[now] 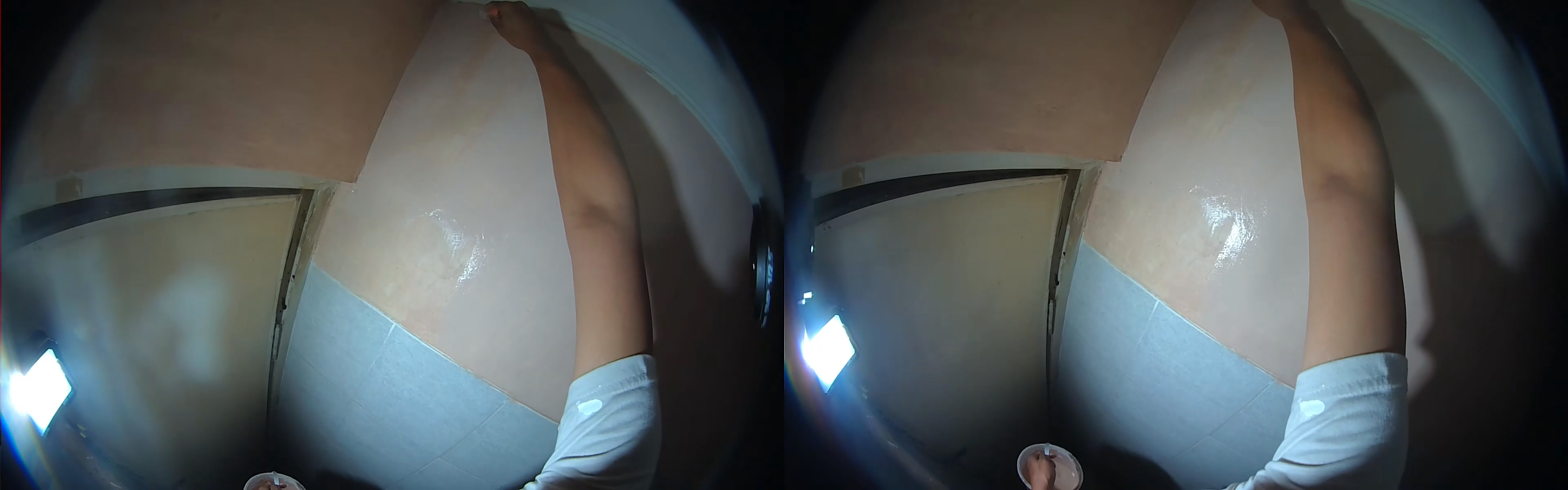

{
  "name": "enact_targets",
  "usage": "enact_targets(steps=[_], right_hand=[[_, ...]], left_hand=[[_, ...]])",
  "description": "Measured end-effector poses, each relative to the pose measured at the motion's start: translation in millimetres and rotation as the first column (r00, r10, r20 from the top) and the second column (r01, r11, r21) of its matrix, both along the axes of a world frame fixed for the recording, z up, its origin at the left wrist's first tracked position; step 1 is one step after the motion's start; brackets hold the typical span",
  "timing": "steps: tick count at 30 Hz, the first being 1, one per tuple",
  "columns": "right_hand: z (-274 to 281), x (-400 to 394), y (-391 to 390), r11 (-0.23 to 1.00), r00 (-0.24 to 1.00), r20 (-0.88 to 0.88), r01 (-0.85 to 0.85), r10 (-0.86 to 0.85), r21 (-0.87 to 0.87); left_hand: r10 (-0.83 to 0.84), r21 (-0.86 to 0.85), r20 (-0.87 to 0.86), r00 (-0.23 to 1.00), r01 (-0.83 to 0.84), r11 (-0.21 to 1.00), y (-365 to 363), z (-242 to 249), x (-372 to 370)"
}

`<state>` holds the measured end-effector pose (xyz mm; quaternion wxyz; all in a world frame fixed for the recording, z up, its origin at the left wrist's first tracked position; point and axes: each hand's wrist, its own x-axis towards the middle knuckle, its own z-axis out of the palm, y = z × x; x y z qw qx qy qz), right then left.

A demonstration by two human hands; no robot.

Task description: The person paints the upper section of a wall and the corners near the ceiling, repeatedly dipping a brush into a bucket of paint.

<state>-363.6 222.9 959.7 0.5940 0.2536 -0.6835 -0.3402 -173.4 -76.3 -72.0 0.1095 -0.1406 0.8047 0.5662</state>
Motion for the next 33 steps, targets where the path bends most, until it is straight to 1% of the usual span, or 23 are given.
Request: enact_targets(steps=[2,3,5,6,8,10,11,12,14,15,16,17,18,19,21,23,24,25,27,28,30,31,33], right_hand=[[-22,-4,8,0.991,0.991,0.037,0.128,-0.129,0.043],[-42,-1,6,0.975,0.968,0.11,0.223,-0.224,0.021],[-125,20,-23,0.936,0.903,0.257,0.351,-0.343,0.015],[-159,28,-31,0.884,0.823,0.333,0.459,-0.46,0.086],[-217,39,-40,0.908,0.752,0.52,0.396,-0.404,0.132],[-246,46,-44,0.937,0.709,0.634,0.34,-0.309,0.076],[-252,47,-44,0.949,0.681,0.687,0.311,-0.253,0.04],[-243,48,-45,0.948,0.699,0.68,0.317,-0.222,-0.017],[-207,48,-43,0.934,0.726,0.668,0.332,-0.163,-0.133],[-183,45,-37,0.935,0.781,0.611,0.302,-0.131,-0.187],[-152,38,-26,0.933,0.829,0.55,0.27,-0.101,-0.236],[-116,23,-8,0.963,0.898,0.431,0.186,-0.085,-0.197],[-91,29,-16,0.874,0.905,0.403,0.3,-0.134,-0.383],[-56,17,-2,0.961,0.966,0.203,0.199,-0.16,-0.193],[-24,19,-5,0.961,0.972,0.141,0.212,-0.188,-0.177],[2,29,-19,0.961,0.975,0.077,0.22,-0.21,-0.165],[7,32,-20,0.959,0.973,0.048,0.231,-0.226,-0.167],[5,32,-17,0.963,0.973,-0.001,0.228,-0.231,-0.145],[-12,24,-1,0.965,0.968,0.034,0.25,-0.248,-0.083],[-21,15,3,0.966,0.966,0.051,0.255,-0.253,-0.044],[-86,18,-2,0.915,0.923,0.031,0.375,-0.383,0.152],[-122,18,-6,0.904,0.903,0.121,0.388,-0.411,0.18],[-191,27,-19,0.896,0.836,0.323,0.397,-0.443,0.2]], left_hand=[[0.006,0.009,0.007,1.0,-0.006,1.0,-1,-3,3],[0.009,0.013,0.009,1.0,-0.009,1.0,-1,-4,4],[0.016,0.026,0.016,1.0,-0.017,1.0,-4,-8,9],[0.008,0.035,0.008,1.0,-0.009,0.999,-5,-18,13],[0.005,0.058,-0.013,1.0,-0.004,0.998,-6,-30,17],[-0.012,0.034,-0.022,1.0,0.013,0.999,-3,-31,16],[-0.032,-0.009,-0.017,0.999,0.031,0.999,-3,-27,15],[-0.051,-0.053,-0.013,0.999,0.05,0.997,-3,-24,12],[0.001,-0.104,-0.114,0.994,-0.013,0.995,4,-60,6],[0.023,-0.127,-0.164,0.986,-0.044,0.991,6,-76,3],[-0.021,-0.102,-0.091,0.996,0.012,0.995,4,-69,2],[-0.065,-0.071,-0.017,0.998,0.063,0.995,1,-41,1],[-0.111,-0.035,0.056,0.992,0.113,0.993,-2,-17,1],[-0.092,-0.01,0.046,0.995,0.093,0.996,-3,-11,3],[-0.052,0.046,0.026,0.998,0.05,0.998,0,3,5],[0.151,0.071,-0.004,0.989,-0.15,0.986,27,51,14],[0.162,0.073,-0.005,0.987,-0.161,0.984,27,66,13],[0.173,0.075,-0.005,0.985,-0.172,0.982,27,82,11],[0.02,0.08,0.028,0.999,-0.022,0.997,17,98,6],[0.067,0.007,-0.04,0.997,-0.067,0.998,21,114,9],[0.122,-0.085,-0.142,0.982,-0.135,0.987,34,141,17],[0.133,-0.109,-0.172,0.976,-0.153,0.982,37,148,18],[0.091,-0.093,-0.138,0.986,-0.104,0.99,37,147,19]])
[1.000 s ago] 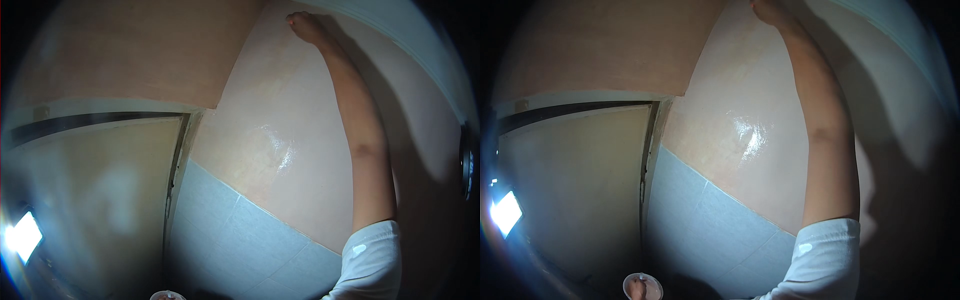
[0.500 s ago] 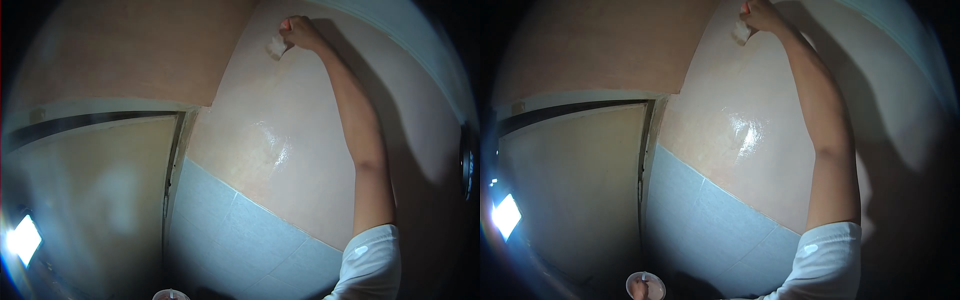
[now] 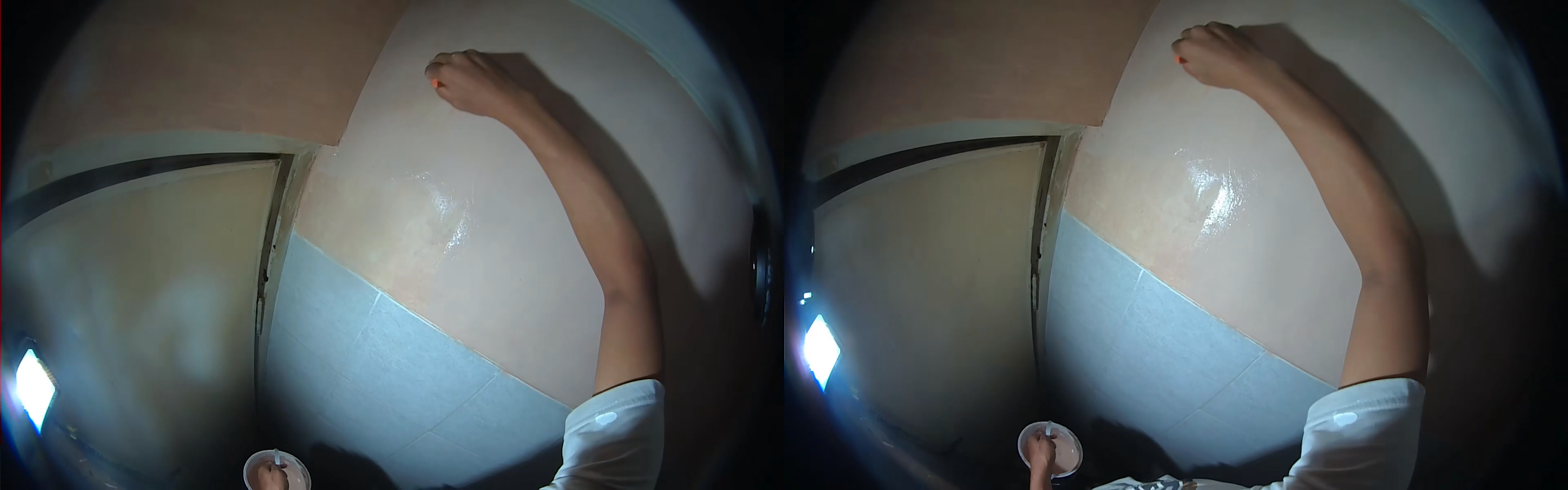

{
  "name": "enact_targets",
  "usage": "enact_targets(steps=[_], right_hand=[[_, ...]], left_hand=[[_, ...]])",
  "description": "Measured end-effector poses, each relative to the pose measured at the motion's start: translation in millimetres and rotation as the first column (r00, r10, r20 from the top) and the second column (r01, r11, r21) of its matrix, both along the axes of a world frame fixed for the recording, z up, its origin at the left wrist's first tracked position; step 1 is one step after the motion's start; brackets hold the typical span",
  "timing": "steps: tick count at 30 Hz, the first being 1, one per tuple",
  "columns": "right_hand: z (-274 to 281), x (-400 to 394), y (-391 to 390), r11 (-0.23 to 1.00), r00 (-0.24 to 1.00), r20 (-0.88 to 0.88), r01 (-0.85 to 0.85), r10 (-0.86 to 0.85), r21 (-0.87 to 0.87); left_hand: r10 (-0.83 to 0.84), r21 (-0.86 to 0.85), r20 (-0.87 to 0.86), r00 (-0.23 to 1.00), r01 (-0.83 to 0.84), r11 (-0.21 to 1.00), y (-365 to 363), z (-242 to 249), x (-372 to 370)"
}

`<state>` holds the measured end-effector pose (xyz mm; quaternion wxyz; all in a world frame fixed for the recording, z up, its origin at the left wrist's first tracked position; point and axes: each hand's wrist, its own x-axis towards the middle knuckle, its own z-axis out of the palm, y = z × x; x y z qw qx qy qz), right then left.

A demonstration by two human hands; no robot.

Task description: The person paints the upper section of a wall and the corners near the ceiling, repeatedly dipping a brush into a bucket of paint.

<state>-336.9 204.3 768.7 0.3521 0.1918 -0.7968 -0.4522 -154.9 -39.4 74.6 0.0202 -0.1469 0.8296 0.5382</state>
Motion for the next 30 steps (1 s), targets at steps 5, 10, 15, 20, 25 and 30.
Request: enact_targets(steps=[5,10,15,20,25,30], right_hand=[[-86,31,-18,0.96,0.94,0.316,-0.039,0.13,-0.278],[0,29,10,0.882,0.987,0.006,-0.139,0.159,-0.45],[128,46,15,0.949,0.92,-0.358,-0.242,0.158,-0.202],[77,30,28,0.995,0.942,-0.323,-0.1,0.093,-0.004],[-76,43,17,0.996,0.983,0.174,-0.039,0.052,-0.076],[-78,67,-6,0.906,0.952,0.265,-0.027,0.152,-0.422]], left_hand=[[-0.17,0.321,0.252,0.953,0.083,0.944,-14,-44,-20],[-0.207,0.296,0.082,0.975,0.175,0.939,-12,-102,-19],[-0.179,0.338,0.138,0.974,0.124,0.933,-12,-116,-13],[-0.185,0.295,0.208,0.961,0.119,0.948,-16,-106,1],[-0.215,0.193,0.21,0.954,0.175,0.966,-19,-114,-3],[-0.235,0.207,0.15,0.96,0.202,0.957,-16,-106,-5]])
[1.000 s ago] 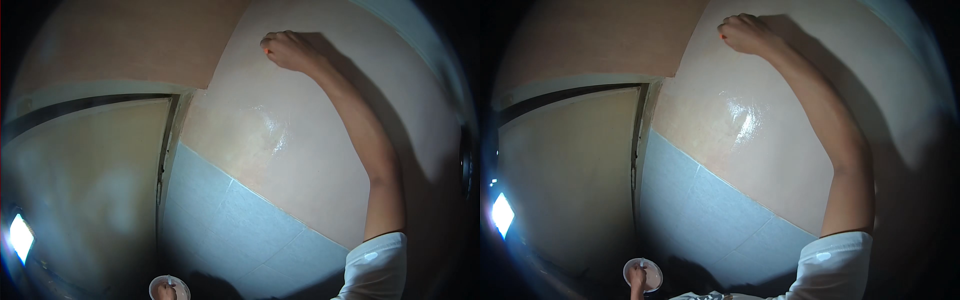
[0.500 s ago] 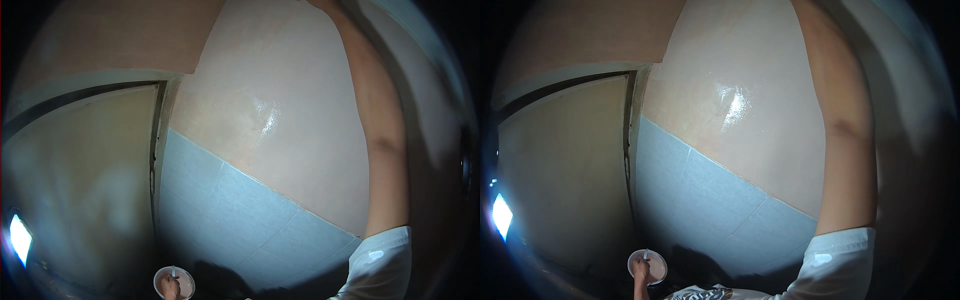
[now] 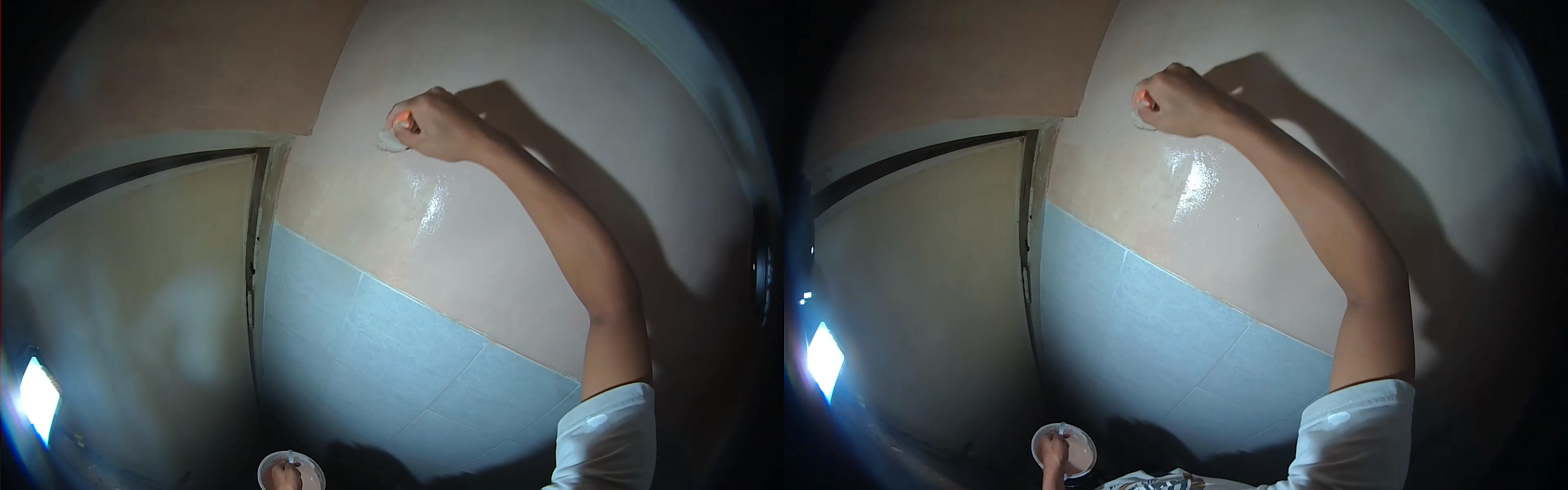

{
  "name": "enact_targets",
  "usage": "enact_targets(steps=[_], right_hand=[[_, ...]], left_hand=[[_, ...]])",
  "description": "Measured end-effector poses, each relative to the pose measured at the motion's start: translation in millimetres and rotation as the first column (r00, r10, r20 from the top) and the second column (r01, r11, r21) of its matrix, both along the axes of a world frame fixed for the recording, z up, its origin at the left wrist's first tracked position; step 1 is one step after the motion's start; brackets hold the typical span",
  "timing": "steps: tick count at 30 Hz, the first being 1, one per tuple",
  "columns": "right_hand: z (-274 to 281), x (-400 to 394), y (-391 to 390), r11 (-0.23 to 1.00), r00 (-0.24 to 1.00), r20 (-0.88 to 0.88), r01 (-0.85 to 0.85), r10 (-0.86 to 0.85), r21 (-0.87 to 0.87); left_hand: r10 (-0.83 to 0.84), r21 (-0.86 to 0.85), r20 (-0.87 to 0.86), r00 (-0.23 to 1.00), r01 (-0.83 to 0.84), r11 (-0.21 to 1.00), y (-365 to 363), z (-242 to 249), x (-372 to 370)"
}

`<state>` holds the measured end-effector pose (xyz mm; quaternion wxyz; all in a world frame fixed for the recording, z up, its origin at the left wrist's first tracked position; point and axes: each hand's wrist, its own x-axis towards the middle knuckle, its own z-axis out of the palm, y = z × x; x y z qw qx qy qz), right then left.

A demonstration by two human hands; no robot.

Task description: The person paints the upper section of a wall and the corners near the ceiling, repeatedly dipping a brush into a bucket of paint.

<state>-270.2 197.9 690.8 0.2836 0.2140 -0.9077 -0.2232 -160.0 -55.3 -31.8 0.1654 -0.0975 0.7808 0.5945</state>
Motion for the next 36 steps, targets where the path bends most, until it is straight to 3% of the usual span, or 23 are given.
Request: enact_targets(steps=[1,3,4,5,6,9,10,12,13,15,18,19,22,24,25,26,27,28,30,31,33,34,36], right_hand=[[22,2,-1,0.998,0.999,-0.021,0.038,-0.039,-0.05],[90,-10,24,0.996,0.976,-0.217,-0.004,-0.015,-0.086],[120,-7,23,0.991,0.926,-0.364,0.063,-0.101,-0.114],[147,4,16,0.99,0.921,-0.384,0.009,-0.064,-0.144],[170,3,17,0.996,0.848,-0.524,0.085,-0.081,-0.018],[192,-2,23,0.977,0.759,-0.65,0.117,0.029,0.181],[188,-10,28,0.928,0.737,-0.661,0.135,0.14,0.348],[145,-26,48,0.884,0.747,-0.594,0.019,0.298,0.467],[108,-23,43,0.889,0.843,-0.524,0.141,0.124,0.437],[49,-23,36,0.851,0.93,-0.361,0.132,0.072,0.509],[-17,3,-2,0.962,0.999,-0.008,0.052,-0.052,0.267],[-25,-15,16,0.977,0.998,0.061,-0.034,0.022,0.21],[10,-11,6,0.997,0.999,-0.007,-0.049,0.05,0.064],[62,-15,11,0.994,0.987,-0.159,-0.013,-0.005,-0.107],[93,-22,22,0.974,0.966,-0.256,-0.016,-0.043,-0.226],[143,-37,45,0.99,0.897,-0.42,-0.142,0.133,0.012],[156,-10,15,0.992,0.884,-0.457,0.126,-0.101,0.026],[172,-9,16,0.994,0.824,-0.565,0.086,-0.032,0.07],[185,-27,32,0.967,0.759,-0.623,-0.037,0.191,0.251],[184,-35,36,0.935,0.714,-0.633,-0.09,0.301,0.344],[137,-37,32,0.93,0.824,-0.513,-0.045,0.242,0.365],[110,-40,33,0.925,0.868,-0.449,-0.029,0.212,0.379],[61,-50,42,0.863,0.879,-0.293,-0.216,0.375,0.456]], left_hand=[[0.013,-0.001,-0.008,1.0,-0.013,1.0,2,16,2],[0.044,-0.028,-0.057,0.997,-0.046,0.999,8,53,9],[0.055,-0.032,-0.064,0.996,-0.057,0.998,7,68,11],[0.058,-0.028,-0.057,0.997,-0.059,0.998,7,75,12],[0.025,0.066,0.037,0.999,-0.027,0.997,-1,72,6],[0.063,0.12,0.046,0.997,-0.068,0.99,-3,39,-4],[0.073,0.141,0.053,0.996,-0.08,0.987,1,26,-4],[0.091,0.178,0.067,0.994,-0.101,0.979,5,5,0],[0.086,0.162,0.05,0.995,-0.093,0.982,7,18,2],[0.074,0.13,0.015,0.997,-0.075,0.989,10,60,9],[0.05,0.067,-0.014,0.999,-0.049,0.997,14,73,10],[0.042,-0.006,-0.084,0.996,-0.043,0.999,17,83,16],[-0.003,-0.105,-0.143,0.99,-0.012,0.994,27,97,23],[-0.071,-0.029,0.021,0.997,0.071,0.997,19,67,10],[-0.057,-0.006,0.016,0.998,0.057,0.998,19,46,8],[-0.048,0.015,0.01,0.999,0.047,0.999,20,22,6],[-0.037,0.037,0.004,0.999,0.037,0.999,21,9,6],[-0.032,0.055,0.027,0.999,0.031,0.998,21,23,10],[-0.02,0.093,0.078,0.997,0.013,0.996,22,73,18],[-0.015,0.103,0.041,0.999,0.011,0.995,23,62,19],[-0.004,0.123,-0.032,0.999,0.008,0.992,25,33,19],[-0.016,0.091,-0.026,1.0,0.018,0.996,23,53,21],[-0.019,0.075,-0.069,0.997,0.024,0.997,24,51,21]])
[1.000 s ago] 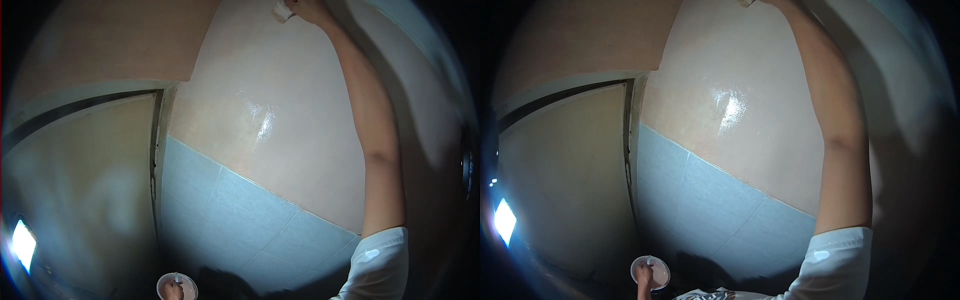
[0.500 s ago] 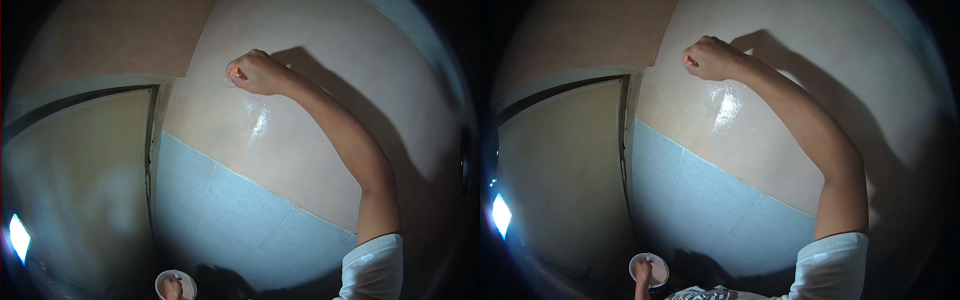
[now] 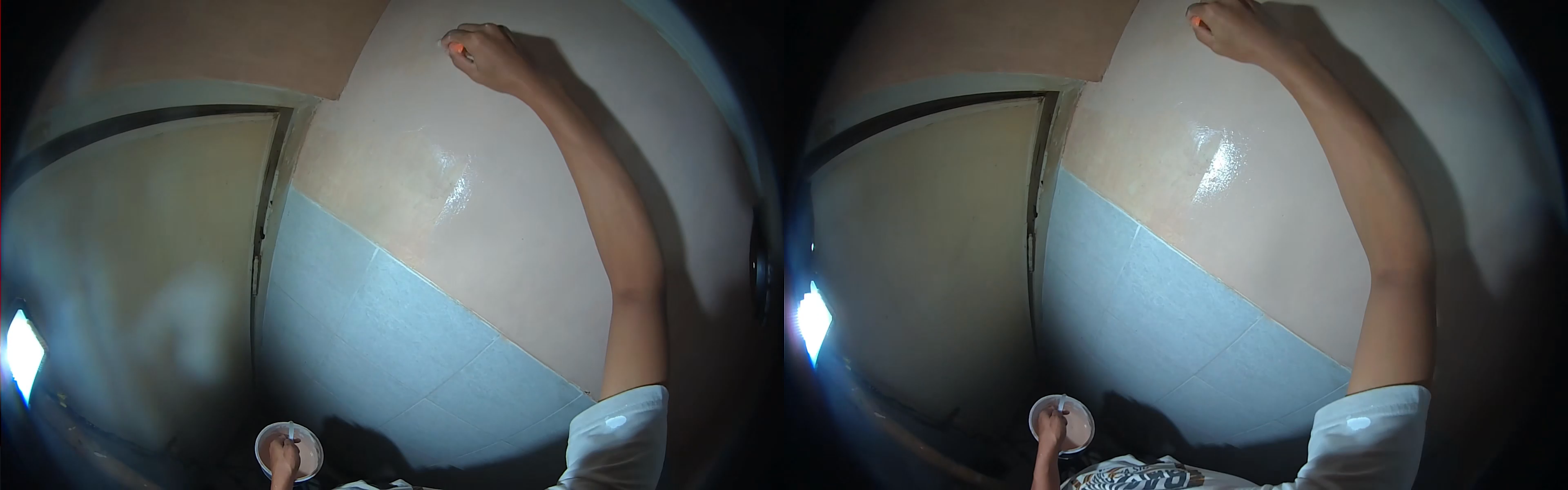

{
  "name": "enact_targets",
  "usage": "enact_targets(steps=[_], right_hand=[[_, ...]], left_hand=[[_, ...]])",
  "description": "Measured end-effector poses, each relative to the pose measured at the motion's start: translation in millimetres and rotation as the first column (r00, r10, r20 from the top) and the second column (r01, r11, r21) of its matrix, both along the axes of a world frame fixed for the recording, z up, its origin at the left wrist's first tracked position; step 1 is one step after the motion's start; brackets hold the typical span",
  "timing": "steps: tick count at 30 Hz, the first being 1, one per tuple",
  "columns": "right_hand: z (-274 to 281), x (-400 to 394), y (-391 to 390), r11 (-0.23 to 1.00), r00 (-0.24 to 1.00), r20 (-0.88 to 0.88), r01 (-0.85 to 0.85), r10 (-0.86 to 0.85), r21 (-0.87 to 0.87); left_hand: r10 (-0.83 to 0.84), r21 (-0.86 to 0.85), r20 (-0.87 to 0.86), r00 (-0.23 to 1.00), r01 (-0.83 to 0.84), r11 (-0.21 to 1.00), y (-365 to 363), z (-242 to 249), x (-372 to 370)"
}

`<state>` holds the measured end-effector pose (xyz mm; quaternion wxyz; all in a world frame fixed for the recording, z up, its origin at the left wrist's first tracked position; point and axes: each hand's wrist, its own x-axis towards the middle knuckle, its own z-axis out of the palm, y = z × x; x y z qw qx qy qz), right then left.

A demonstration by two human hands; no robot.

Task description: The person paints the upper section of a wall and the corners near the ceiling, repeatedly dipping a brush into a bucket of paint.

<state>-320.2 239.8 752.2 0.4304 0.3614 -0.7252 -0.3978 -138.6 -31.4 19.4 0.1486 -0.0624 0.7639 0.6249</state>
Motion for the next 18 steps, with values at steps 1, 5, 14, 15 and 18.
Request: enact_targets(steps=[1,5,14,15,18], right_hand=[[-20,12,-13,0.988,0.992,0.118,0.07,-0.054,-0.135],[-79,39,-41,0.877,0.894,0.43,0.301,-0.123,-0.374],[35,22,-50,0.811,0.968,0.052,0.233,-0.244,-0.536],[45,20,-49,0.86,0.966,-0.057,0.198,-0.254,-0.47],[68,-1,-40,0.996,0.924,-0.379,0.011,-0.045,-0.091]], left_hand=[[-0.007,-0.009,-0.02,1.0,0.006,1.0,0,6,1],[-0.039,-0.002,0.055,0.998,0.039,0.999,-3,21,2],[0.001,-0.011,0.029,1.0,0.0,1.0,-3,12,1],[0.011,-0.009,0.06,0.998,-0.011,1.0,-4,16,0],[0.063,0.031,0.119,0.991,-0.067,0.997,-5,14,-1]])
